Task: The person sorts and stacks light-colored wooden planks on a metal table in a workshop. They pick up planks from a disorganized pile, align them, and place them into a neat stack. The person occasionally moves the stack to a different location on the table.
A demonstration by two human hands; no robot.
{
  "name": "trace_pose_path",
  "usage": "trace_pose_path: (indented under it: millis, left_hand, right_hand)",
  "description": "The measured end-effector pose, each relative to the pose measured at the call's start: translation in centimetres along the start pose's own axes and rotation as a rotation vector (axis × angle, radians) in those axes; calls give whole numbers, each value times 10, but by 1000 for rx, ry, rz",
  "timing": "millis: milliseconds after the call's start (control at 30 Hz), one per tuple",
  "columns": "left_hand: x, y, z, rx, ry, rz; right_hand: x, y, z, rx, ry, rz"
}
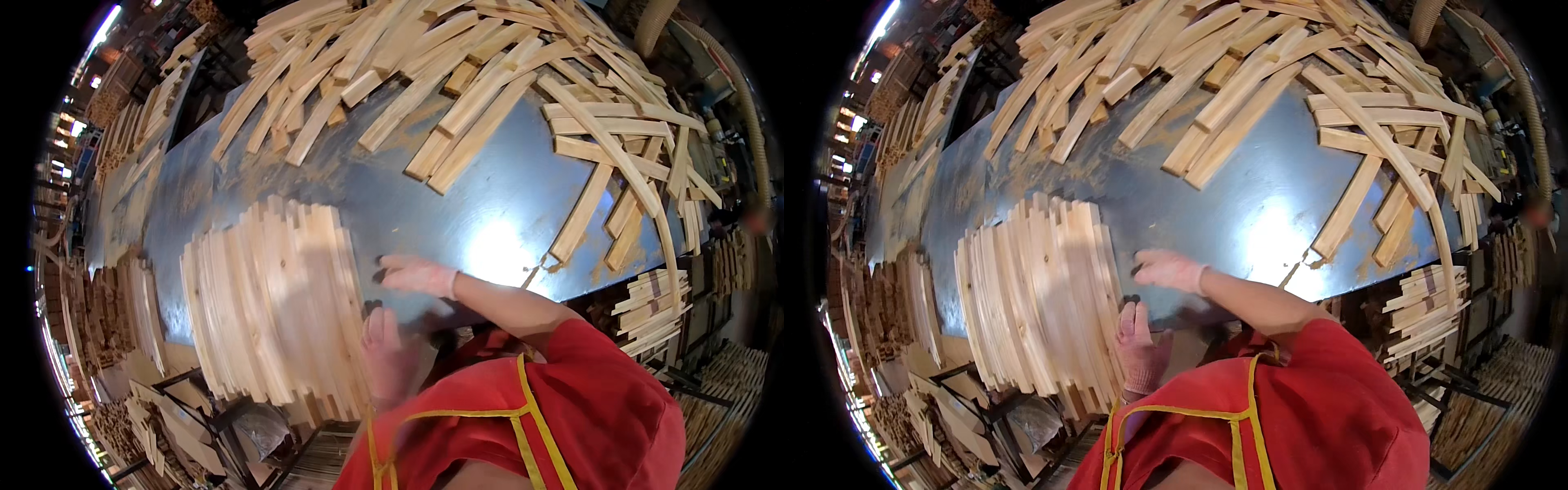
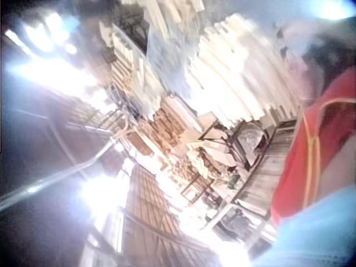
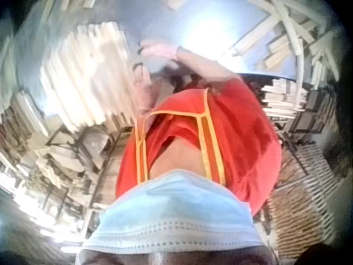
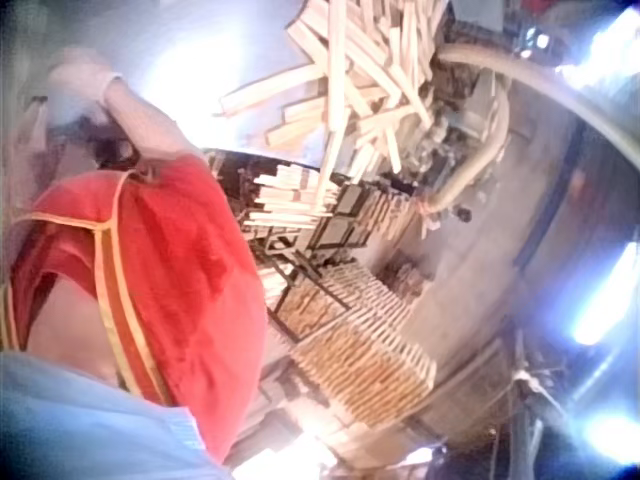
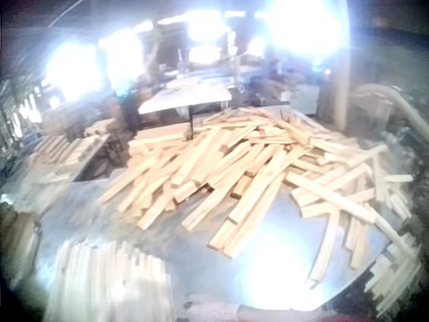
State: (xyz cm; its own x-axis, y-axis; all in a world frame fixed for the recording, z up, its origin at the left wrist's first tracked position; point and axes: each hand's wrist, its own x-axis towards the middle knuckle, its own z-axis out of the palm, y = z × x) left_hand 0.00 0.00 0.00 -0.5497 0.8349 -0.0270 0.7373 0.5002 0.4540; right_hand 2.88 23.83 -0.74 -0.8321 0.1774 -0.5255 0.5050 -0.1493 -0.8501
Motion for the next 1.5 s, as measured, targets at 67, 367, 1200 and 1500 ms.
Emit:
trace_pose_path:
  millis: [67,367,1200,1500]
  left_hand:
    - [29,5,24,-12,10,70]
    - [341,75,74,124,149,197]
    - [-19,69,1,-1384,-197,-759]
    - [-108,28,-61,43,-336,-490]
  right_hand:
    - [-20,30,-56,-15,228,-65]
    - [-20,48,-248,-664,1043,18]
    - [-130,86,-10,361,300,151]
    - [-109,112,114,-500,218,164]
